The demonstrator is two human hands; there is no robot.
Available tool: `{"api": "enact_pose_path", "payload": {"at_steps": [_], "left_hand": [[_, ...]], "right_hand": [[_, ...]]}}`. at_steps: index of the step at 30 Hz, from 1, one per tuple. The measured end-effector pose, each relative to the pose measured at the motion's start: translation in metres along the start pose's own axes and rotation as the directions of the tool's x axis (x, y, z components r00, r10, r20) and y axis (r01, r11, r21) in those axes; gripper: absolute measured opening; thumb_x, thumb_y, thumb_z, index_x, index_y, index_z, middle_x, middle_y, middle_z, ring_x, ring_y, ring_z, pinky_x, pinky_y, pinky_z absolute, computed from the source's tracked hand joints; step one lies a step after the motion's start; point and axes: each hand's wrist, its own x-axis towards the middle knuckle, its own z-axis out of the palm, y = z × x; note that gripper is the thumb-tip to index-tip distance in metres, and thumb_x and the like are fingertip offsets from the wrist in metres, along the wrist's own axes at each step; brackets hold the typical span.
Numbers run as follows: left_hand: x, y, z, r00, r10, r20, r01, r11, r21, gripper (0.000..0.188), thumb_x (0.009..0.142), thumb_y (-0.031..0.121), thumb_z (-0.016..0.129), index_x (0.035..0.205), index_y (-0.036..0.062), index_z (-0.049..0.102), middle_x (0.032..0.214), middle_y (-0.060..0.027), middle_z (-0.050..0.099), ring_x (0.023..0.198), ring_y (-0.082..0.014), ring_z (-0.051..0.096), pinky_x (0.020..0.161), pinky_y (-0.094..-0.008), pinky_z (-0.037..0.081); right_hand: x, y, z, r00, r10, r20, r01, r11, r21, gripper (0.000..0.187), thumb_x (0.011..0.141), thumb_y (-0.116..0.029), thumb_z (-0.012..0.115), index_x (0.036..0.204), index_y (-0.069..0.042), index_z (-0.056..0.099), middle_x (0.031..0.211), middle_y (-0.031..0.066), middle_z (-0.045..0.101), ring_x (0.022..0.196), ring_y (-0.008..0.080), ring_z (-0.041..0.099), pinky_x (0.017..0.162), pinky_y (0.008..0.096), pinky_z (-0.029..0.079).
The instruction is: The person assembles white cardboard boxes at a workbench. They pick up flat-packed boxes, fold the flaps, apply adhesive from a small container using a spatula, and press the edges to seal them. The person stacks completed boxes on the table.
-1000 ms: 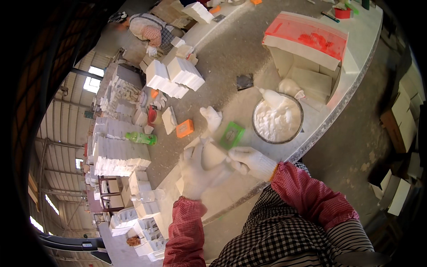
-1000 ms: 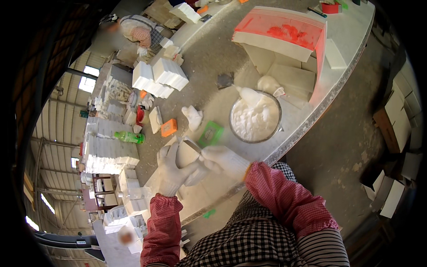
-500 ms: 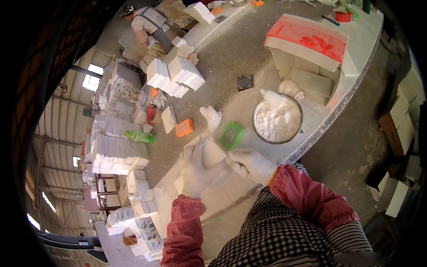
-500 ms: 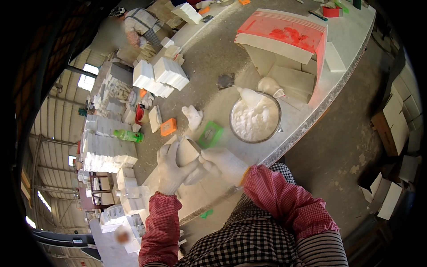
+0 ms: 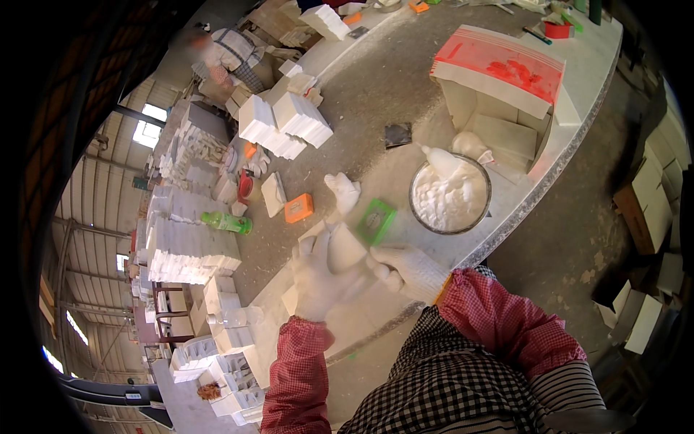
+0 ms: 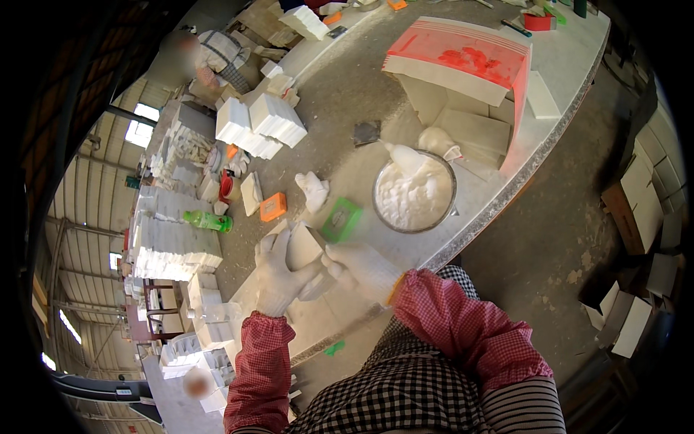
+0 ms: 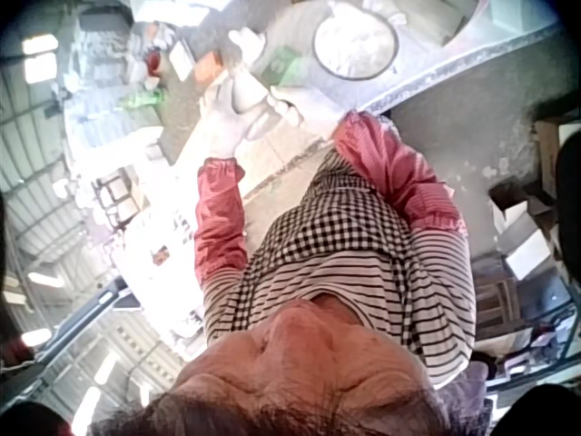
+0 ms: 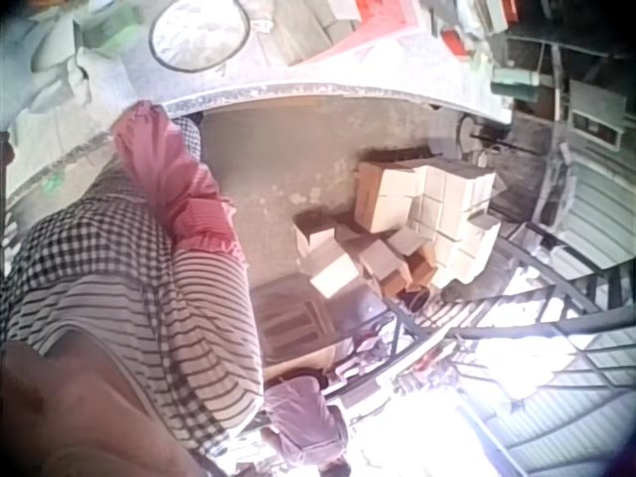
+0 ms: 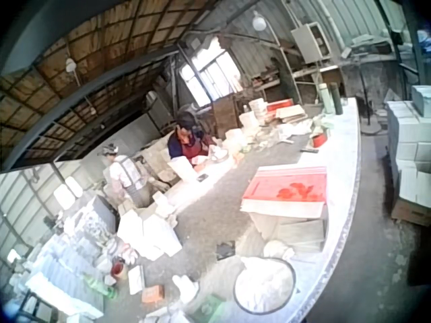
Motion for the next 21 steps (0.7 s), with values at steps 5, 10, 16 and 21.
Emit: {"api": "enact_pose_path", "payload": {"at_steps": [5,10,16,21], "left_hand": [[-0.003,-0.004,0.001,1.0,0.008,-0.028,-0.008,1.0,-0.009,0.082,0.067,0.042,0.087,0.138,0.009,0.064,0.12,-0.0185,0.061,0.115,-0.0394,0.055,0.1,-0.0481,0.05],[-0.004,-0.007,-0.001,1.0,0.007,-0.019,-0.008,1.0,-0.023,0.084,0.066,0.043,0.087,0.138,0.0079,0.063,0.12,-0.0188,0.061,0.115,-0.0389,0.056,0.1,-0.0478,0.049],[-0.005,-0.008,-0.002,0.999,0.025,-0.043,-0.027,0.999,-0.034,0.087,0.064,0.046,0.087,0.138,0.0067,0.063,0.122,-0.0182,0.062,0.115,-0.0387,0.056,0.101,-0.0469,0.049],[-0.006,-0.008,-0.007,1.0,0.004,0.018,-0.004,1.0,-0.014,0.096,0.06,0.048,0.089,0.142,0.0075,0.059,0.128,-0.0177,0.06,0.117,-0.0385,0.055,0.103,-0.0467,0.048]], "right_hand": [[0.002,-0.003,-0.003,0.989,-0.12,-0.081,0.095,0.959,-0.266,0.028,0.107,-0.031,0.056,0.102,-0.005,0.067,0.077,-0.0029,0.055,0.062,0.0046,0.046,0.053,0.0203,0.035],[-0.004,-0.019,-0.019,0.848,-0.522,0.09,0.331,0.389,-0.86,0.018,0.1,-0.026,0.066,0.102,-0.008,0.071,0.081,0.0036,0.065,0.068,0.0142,0.062,0.058,0.0298,0.047],[0.006,-0.049,-0.041,0.476,-0.438,0.762,0.451,-0.622,-0.64,0.016,0.085,-0.017,0.071,0.101,-0.014,0.07,0.085,0.0067,0.067,0.074,0.026,0.068,0.063,0.0401,0.054],[0.006,-0.073,-0.032,0.502,-0.204,0.84,0.415,-0.796,-0.441,0.017,0.083,-0.016,0.065,0.1,-0.014,0.066,0.084,0.0063,0.061,0.08,0.0259,0.065,0.066,0.0397,0.053]]}}
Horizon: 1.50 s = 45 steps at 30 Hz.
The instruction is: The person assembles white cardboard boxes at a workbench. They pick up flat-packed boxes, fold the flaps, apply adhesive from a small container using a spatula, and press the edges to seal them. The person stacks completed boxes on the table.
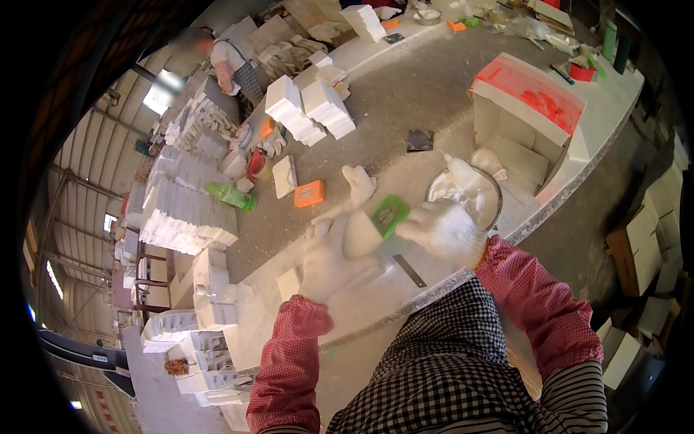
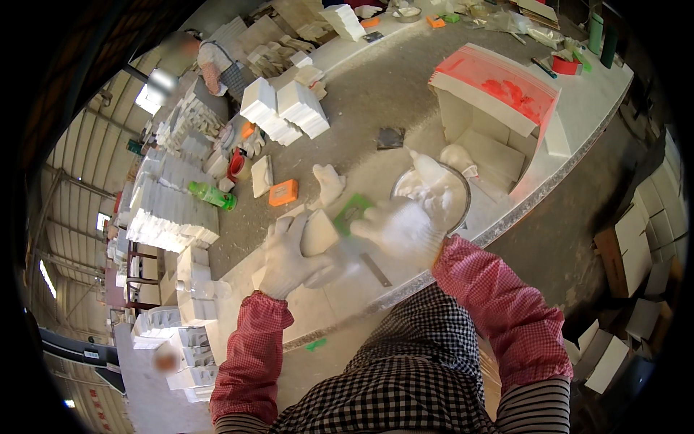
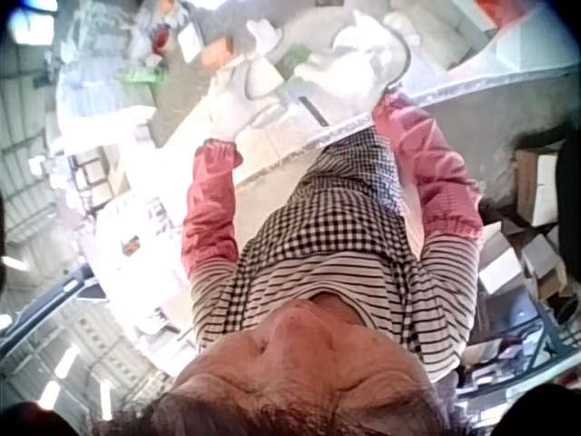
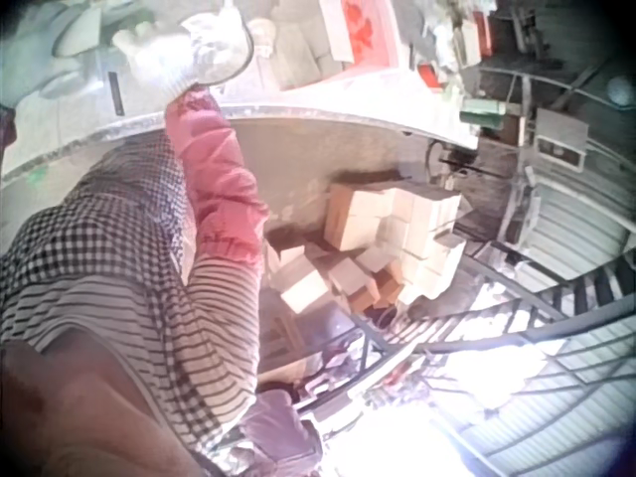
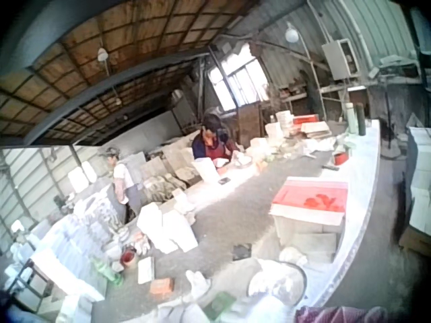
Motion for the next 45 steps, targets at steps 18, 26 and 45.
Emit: {"api": "enact_pose_path", "payload": {"at_steps": [18,26,45], "left_hand": [[-0.001,-0.019,0.012,0.998,0.046,-0.038,-0.047,0.998,-0.035,0.085,0.074,0.052,0.076,0.14,-0.0001,0.059,0.13,-0.0219,0.059,0.116,-0.0423,0.054,0.103,-0.0493,0.046],[-0.002,-0.011,-0.004,0.998,0.008,0.062,-0.005,0.999,-0.05,0.093,0.065,0.046,0.085,0.145,0.0055,0.058,0.136,-0.0201,0.056,0.125,-0.0398,0.051,0.108,-0.0467,0.046],[0.0,0.027,0.005,0.94,-0.337,-0.046,0.34,0.924,0.177,0.063,0.09,0.046,0.074,0.136,0.0059,0.058,0.116,-0.0253,0.062,0.102,-0.0447,0.068,0.086,-0.0499,0.057]], "right_hand": [[0.03,-0.014,-0.027,0.986,-0.155,0.066,0.16,0.983,-0.087,0.011,0.086,-0.019,0.059,0.084,-0.009,0.063,0.077,0.0081,0.063,0.076,0.0271,0.065,0.068,0.0398,0.054],[0.024,-0.012,-0.022,0.992,-0.103,0.076,0.108,0.992,-0.063,0.009,0.087,-0.017,0.06,0.088,-0.01,0.066,0.079,0.0088,0.064,0.076,0.0281,0.066,0.067,0.0415,0.054],[-0.003,-0.064,0.049,0.492,0.856,0.156,-0.708,0.289,0.645,0.033,0.097,-0.041,0.063,0.114,-0.014,0.075,0.1,0.0232,0.072,0.095,0.0429,0.069,0.083,0.0474,0.054]]}}
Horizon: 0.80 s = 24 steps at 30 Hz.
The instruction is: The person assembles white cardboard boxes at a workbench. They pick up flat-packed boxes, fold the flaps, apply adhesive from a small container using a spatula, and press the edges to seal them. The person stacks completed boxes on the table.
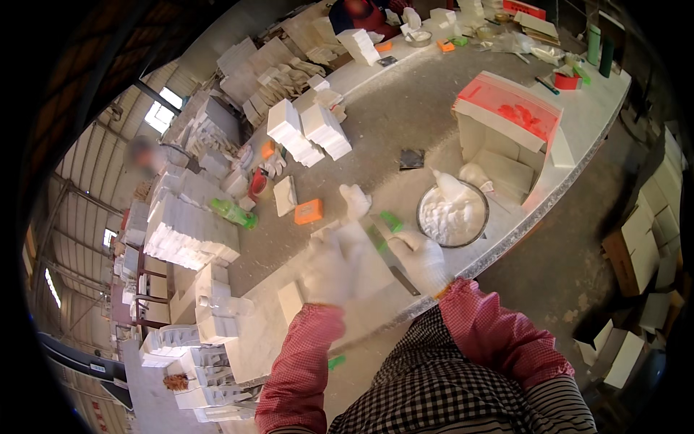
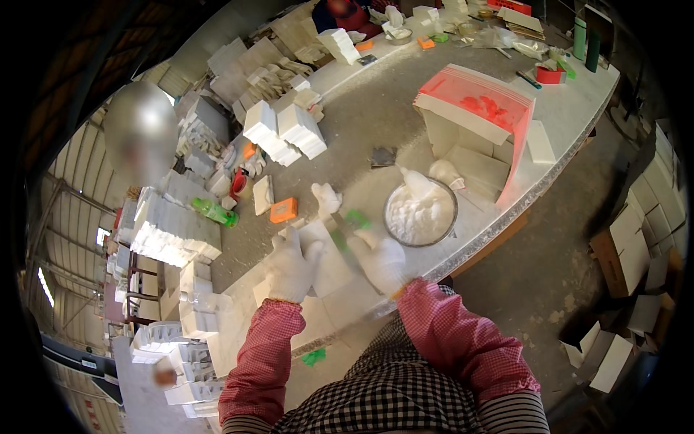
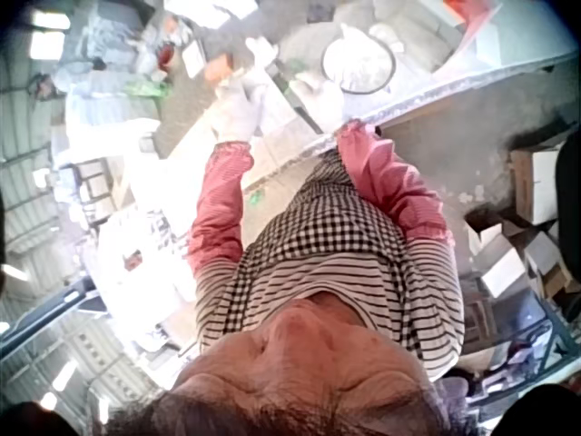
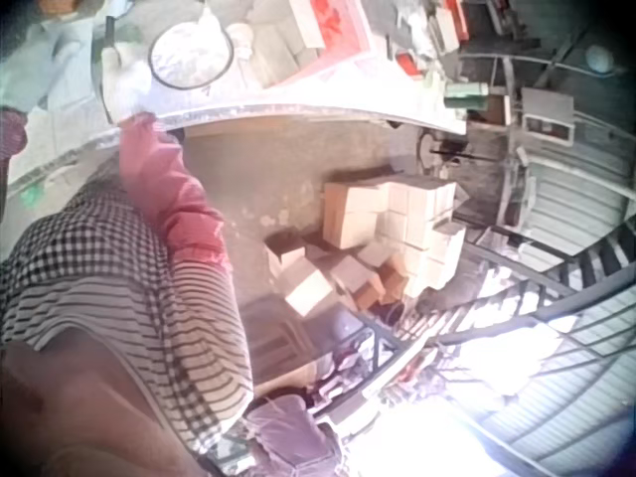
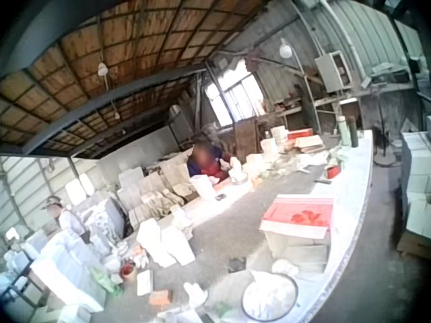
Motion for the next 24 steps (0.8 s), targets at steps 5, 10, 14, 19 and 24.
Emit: {"api": "enact_pose_path", "payload": {"at_steps": [5,10,14,19,24], "left_hand": [[0.01,-0.013,0.016,0.977,0.168,-0.132,-0.17,0.985,-0.009,0.057,0.093,0.041,0.069,0.136,0.0039,0.059,0.131,-0.0245,0.06,0.125,-0.0458,0.055,0.104,-0.0526,0.047],[0.014,-0.034,0.036,0.973,0.2,-0.113,-0.222,0.943,-0.246,0.058,0.101,0.041,0.058,0.147,0.0058,0.052,0.153,-0.0236,0.049,0.147,-0.0453,0.037,0.12,-0.0554,0.03],[0.015,-0.036,0.041,0.98,0.186,-0.069,-0.197,0.956,-0.218,0.056,0.103,0.038,0.056,0.149,0.0066,0.05,0.159,-0.0252,0.042,0.15,-0.0474,0.032,0.122,-0.0512,0.032],[0.014,-0.036,0.042,0.975,0.192,-0.108,-0.21,0.957,-0.2,0.057,0.102,0.041,0.056,0.148,0.0073,0.05,0.155,-0.0221,0.048,0.147,-0.047,0.037,0.119,-0.0577,0.03],[0.013,-0.034,0.038,0.977,0.187,-0.106,-0.208,0.948,-0.242,0.054,0.102,0.038,0.059,0.145,0.0071,0.052,0.153,-0.022,0.049,0.145,-0.048,0.039,0.117,-0.0586,0.032]], "right_hand": [[0.005,-0.011,0.015,0.996,-0.073,0.045,0.08,0.979,-0.185,0.028,0.097,-0.036,0.062,0.111,-0.014,0.072,0.095,0.0239,0.071,0.094,0.0444,0.068,0.081,0.0499,0.054],[0.011,-0.017,0.022,0.986,-0.166,0.011,0.166,0.969,-0.183,0.021,0.094,-0.028,0.067,0.106,-0.013,0.075,0.087,0.0235,0.069,0.083,0.0433,0.069,0.07,0.0489,0.055],[0.012,-0.026,0.019,0.984,-0.166,0.067,0.179,0.929,-0.323,0.024,0.094,-0.034,0.065,0.107,-0.015,0.071,0.091,0.0204,0.072,0.09,0.0422,0.07,0.077,0.05,0.056],[0.019,-0.026,0.018,0.963,-0.236,0.131,0.27,0.869,-0.416,0.017,0.092,-0.026,0.069,0.102,-0.013,0.073,0.091,0.0206,0.071,0.087,0.0418,0.069,0.074,0.0484,0.055],[0.021,-0.02,0.031,0.97,-0.239,0.035,0.237,0.913,-0.333,0.02,0.096,-0.03,0.066,0.104,-0.012,0.069,0.093,0.0211,0.071,0.086,0.0438,0.068,0.073,0.0513,0.054]]}}
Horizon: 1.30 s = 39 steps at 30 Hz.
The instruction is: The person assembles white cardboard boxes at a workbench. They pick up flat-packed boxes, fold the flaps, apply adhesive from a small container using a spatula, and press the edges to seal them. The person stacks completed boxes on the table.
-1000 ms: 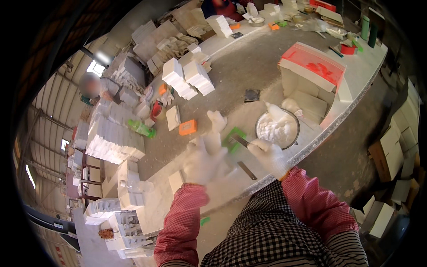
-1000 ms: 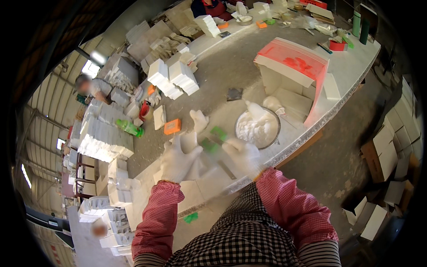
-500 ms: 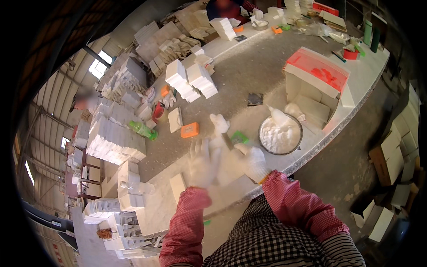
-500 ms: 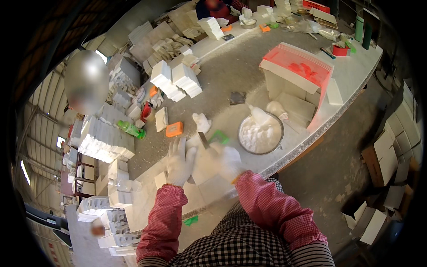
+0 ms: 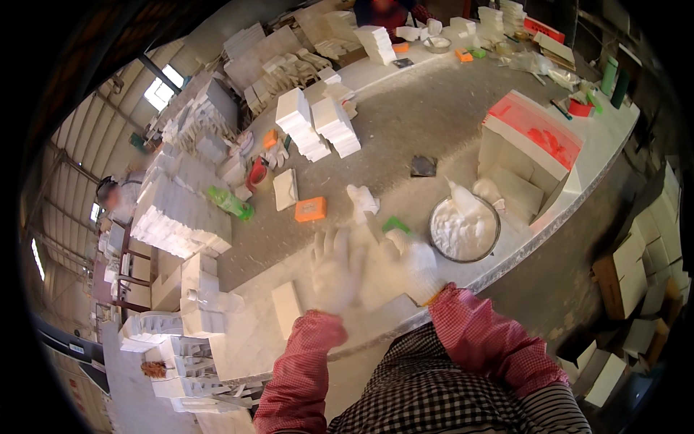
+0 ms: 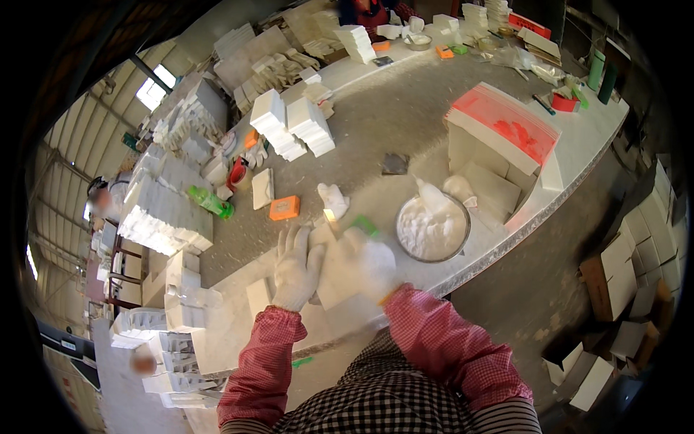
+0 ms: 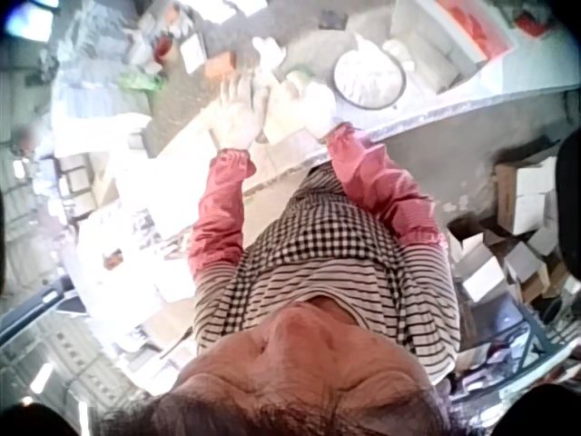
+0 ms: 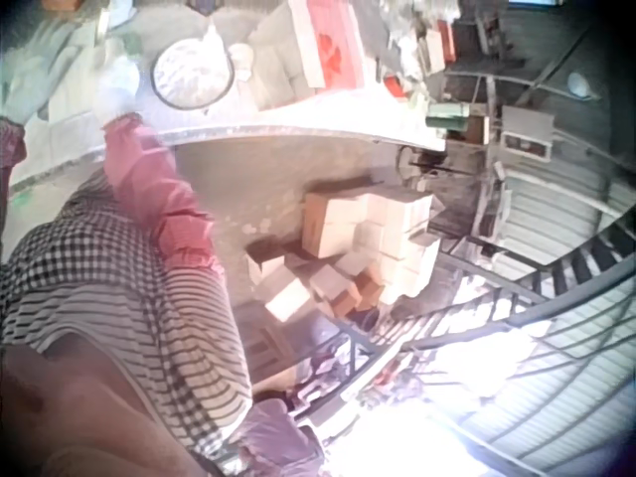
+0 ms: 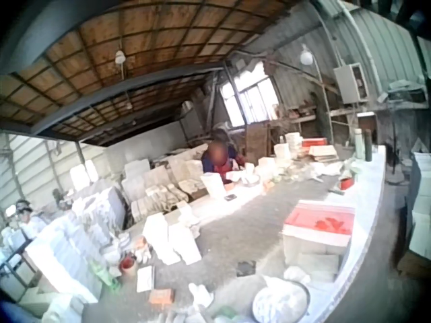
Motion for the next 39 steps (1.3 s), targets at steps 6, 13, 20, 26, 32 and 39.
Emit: {"api": "enact_pose_path", "payload": {"at_steps": [6,13,20,26,32,39], "left_hand": [[0.003,-0.013,-0.004,0.991,0.107,-0.08,-0.118,0.982,-0.15,0.043,0.102,0.031,0.059,0.137,0.0074,0.055,0.143,-0.0215,0.056,0.14,-0.0478,0.045,0.114,-0.0555,0.039],[0.006,0.004,0.001,0.986,-0.02,-0.168,0.021,1.0,0.008,0.031,0.1,0.023,0.061,0.125,0.005,0.062,0.128,-0.0205,0.063,0.123,-0.0424,0.055,0.105,-0.0498,0.045],[0.004,0.008,-0.006,0.972,0.045,-0.23,-0.04,0.999,0.029,0.03,0.097,0.023,0.064,0.12,0.0061,0.069,0.119,-0.0187,0.066,0.115,-0.0408,0.059,0.1,-0.0499,0.047],[0.005,0.007,-0.005,0.969,0.038,-0.242,-0.031,0.999,0.034,0.028,0.094,0.023,0.066,0.117,0.006,0.071,0.11,-0.017,0.069,0.106,-0.0401,0.06,0.092,-0.0492,0.05],[0.006,0.003,-0.003,0.972,0.04,-0.23,-0.03,0.999,0.045,0.026,0.093,0.021,0.066,0.114,0.0064,0.071,0.106,-0.0163,0.068,0.104,-0.0393,0.06,0.09,-0.0494,0.049],[0.006,0.002,-0.005,0.975,0.031,-0.219,-0.025,0.999,0.031,0.026,0.093,0.02,0.066,0.114,0.0063,0.072,0.106,-0.0157,0.069,0.102,-0.0399,0.06,0.09,-0.0494,0.049]], "right_hand": [[-0.003,-0.014,0.01,0.998,0.038,0.054,-0.038,0.999,0.01,0.024,0.097,-0.03,0.064,0.114,-0.013,0.061,0.088,0.0196,0.07,0.083,0.0414,0.07,0.071,0.052,0.055],[0.009,-0.015,-0.004,1.0,-0.002,-0.009,0.002,1.0,0.019,0.022,0.097,-0.03,0.065,0.101,-0.009,0.07,0.088,0.0211,0.069,0.082,0.0422,0.067,0.073,0.0484,0.054],[0.005,-0.022,-0.002,1.0,-0.01,0.001,0.01,1.0,-0.013,0.017,0.094,-0.024,0.063,0.093,-0.008,0.07,0.09,0.0211,0.068,0.083,0.0431,0.066,0.073,0.05,0.054],[0.001,-0.024,-0.001,0.999,-0.033,0.009,0.034,0.997,-0.074,0.016,0.093,-0.022,0.061,0.088,-0.009,0.068,0.084,0.0214,0.067,0.08,0.0448,0.066,0.069,0.0516,0.054],[0.011,-0.033,-0.008,0.989,-0.143,0.047,0.148,0.98,-0.133,0.017,0.092,-0.022,0.063,0.084,-0.007,0.065,0.084,0.0208,0.067,0.08,0.0446,0.066,0.067,0.0519,0.053],[0.007,-0.028,-0.003,0.974,-0.223,0.036,0.225,0.959,-0.17,0.012,0.09,-0.017,0.067,0.085,-0.007,0.065,0.083,0.0191,0.066,0.08,0.0416,0.067,0.068,0.0492,0.053]]}}
